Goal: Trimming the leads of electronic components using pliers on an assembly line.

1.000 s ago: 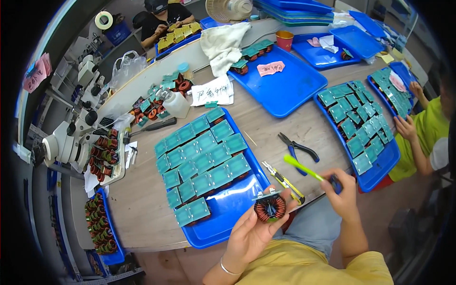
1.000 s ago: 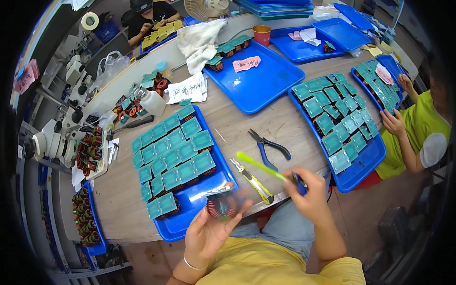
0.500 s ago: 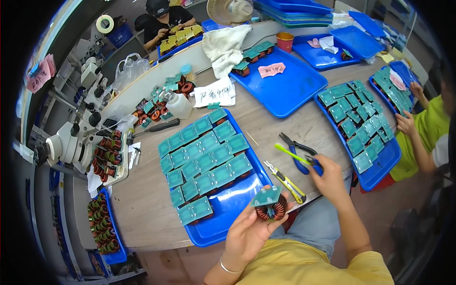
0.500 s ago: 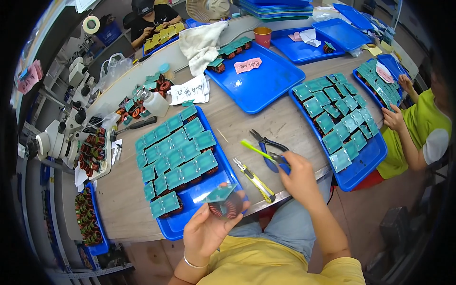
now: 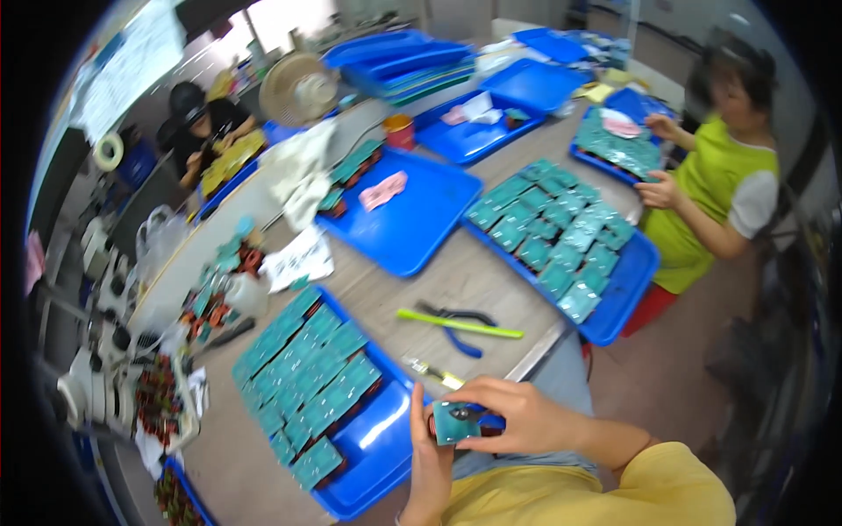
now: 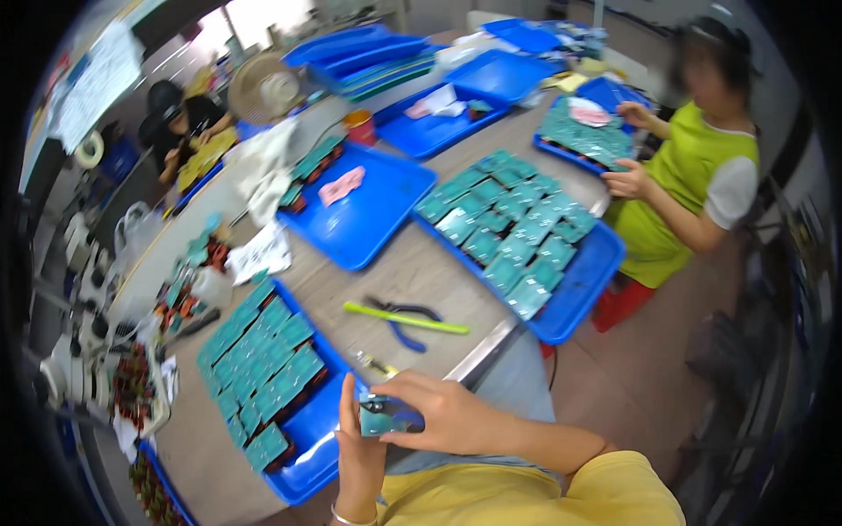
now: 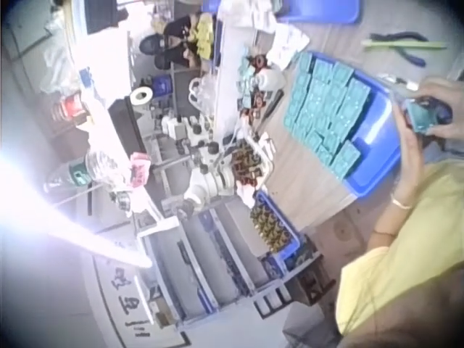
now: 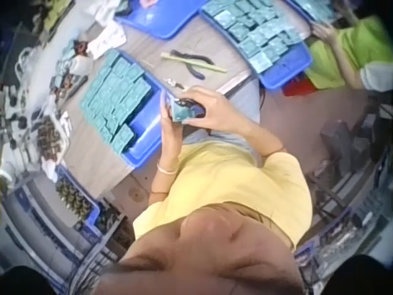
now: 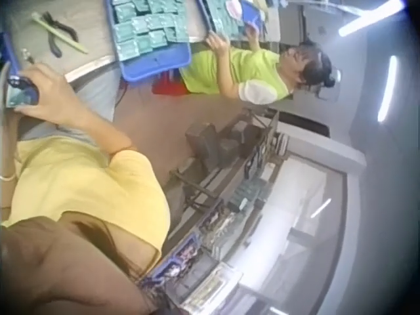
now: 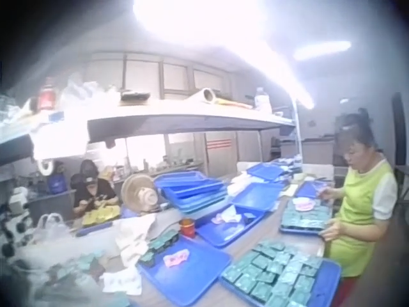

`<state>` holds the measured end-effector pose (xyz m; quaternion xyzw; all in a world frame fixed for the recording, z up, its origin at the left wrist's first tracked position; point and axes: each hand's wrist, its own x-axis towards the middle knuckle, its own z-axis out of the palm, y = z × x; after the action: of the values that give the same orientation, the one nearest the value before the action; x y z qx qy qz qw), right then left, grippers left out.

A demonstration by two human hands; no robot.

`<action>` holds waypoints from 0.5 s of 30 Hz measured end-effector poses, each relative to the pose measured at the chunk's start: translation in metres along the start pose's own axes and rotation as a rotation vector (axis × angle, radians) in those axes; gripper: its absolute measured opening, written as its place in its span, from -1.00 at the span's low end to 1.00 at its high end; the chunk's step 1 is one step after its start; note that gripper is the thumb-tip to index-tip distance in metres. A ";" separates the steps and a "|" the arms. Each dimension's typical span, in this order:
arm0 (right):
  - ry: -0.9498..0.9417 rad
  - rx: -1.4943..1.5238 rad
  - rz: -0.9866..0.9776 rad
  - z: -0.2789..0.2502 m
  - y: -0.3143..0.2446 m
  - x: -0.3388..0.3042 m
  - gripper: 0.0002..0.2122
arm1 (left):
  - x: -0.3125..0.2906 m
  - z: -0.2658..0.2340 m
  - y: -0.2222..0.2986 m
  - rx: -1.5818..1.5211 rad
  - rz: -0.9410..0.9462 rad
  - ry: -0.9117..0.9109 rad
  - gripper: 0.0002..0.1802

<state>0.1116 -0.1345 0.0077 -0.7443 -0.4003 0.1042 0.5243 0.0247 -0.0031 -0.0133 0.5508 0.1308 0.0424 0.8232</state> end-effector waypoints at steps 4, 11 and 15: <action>0.248 -0.139 -0.018 -0.024 0.003 -0.020 -0.54 | 0.005 0.010 -0.005 0.048 0.082 -0.144 -0.26; 0.941 -0.390 0.290 -0.119 0.040 -0.076 -0.60 | -0.019 -0.055 0.027 0.553 0.519 0.137 -0.46; 0.812 -0.572 0.299 -0.121 0.053 -0.094 -0.59 | -0.039 -0.112 0.035 0.841 0.551 0.424 -0.52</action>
<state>0.1454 -0.2921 -0.0104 -0.8874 -0.0661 -0.2328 0.3924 -0.0397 0.1025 -0.0149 0.8257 0.1503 0.3106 0.4462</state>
